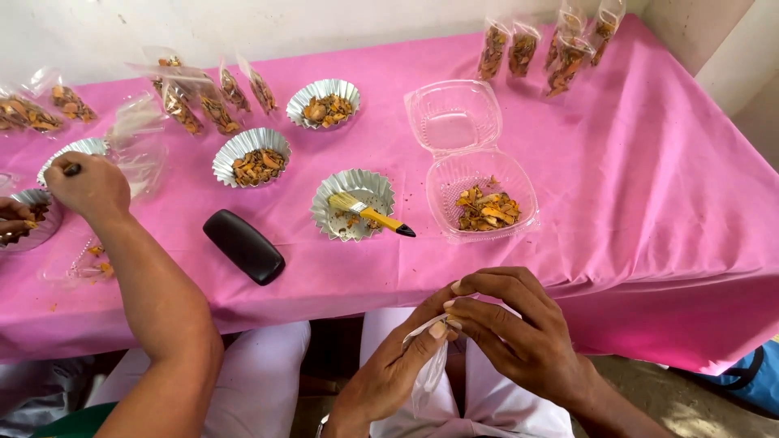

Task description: Sorting and packaging dried herbs into containers and small bags using a brush and hands

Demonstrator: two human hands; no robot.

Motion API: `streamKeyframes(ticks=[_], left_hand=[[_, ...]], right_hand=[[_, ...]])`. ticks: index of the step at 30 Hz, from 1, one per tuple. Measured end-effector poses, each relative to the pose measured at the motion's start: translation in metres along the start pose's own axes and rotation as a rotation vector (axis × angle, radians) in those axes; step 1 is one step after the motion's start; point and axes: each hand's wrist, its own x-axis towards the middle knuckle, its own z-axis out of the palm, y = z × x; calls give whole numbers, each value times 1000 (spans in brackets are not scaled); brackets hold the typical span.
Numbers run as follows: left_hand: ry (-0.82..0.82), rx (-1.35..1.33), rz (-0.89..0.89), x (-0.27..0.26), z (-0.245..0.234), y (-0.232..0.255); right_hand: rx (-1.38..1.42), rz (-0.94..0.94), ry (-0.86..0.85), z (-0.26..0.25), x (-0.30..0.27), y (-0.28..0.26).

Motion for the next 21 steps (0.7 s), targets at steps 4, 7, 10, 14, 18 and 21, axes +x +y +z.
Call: streamKeyframes(ticks=[4,7,10,14,18,21], left_hand=[[-3,-72,3,1,2,1],[0,-106,8,2,1,-6],[-8,-111,32,2,3,-5],[2,-77,-1,1,4,1],[11,-88,16,2,4,-5],[27,-80,38,3,5,-4]], right_hand=[[-84,-7,24,0,-4,3],[-99,-6,25,0,-8,5],[-103,-11,28,1,-6,5],[-78,-15,33,3,-6,5],[-78,-20,32,3,-11,5],[-92,-30,20,4,-13,5]])
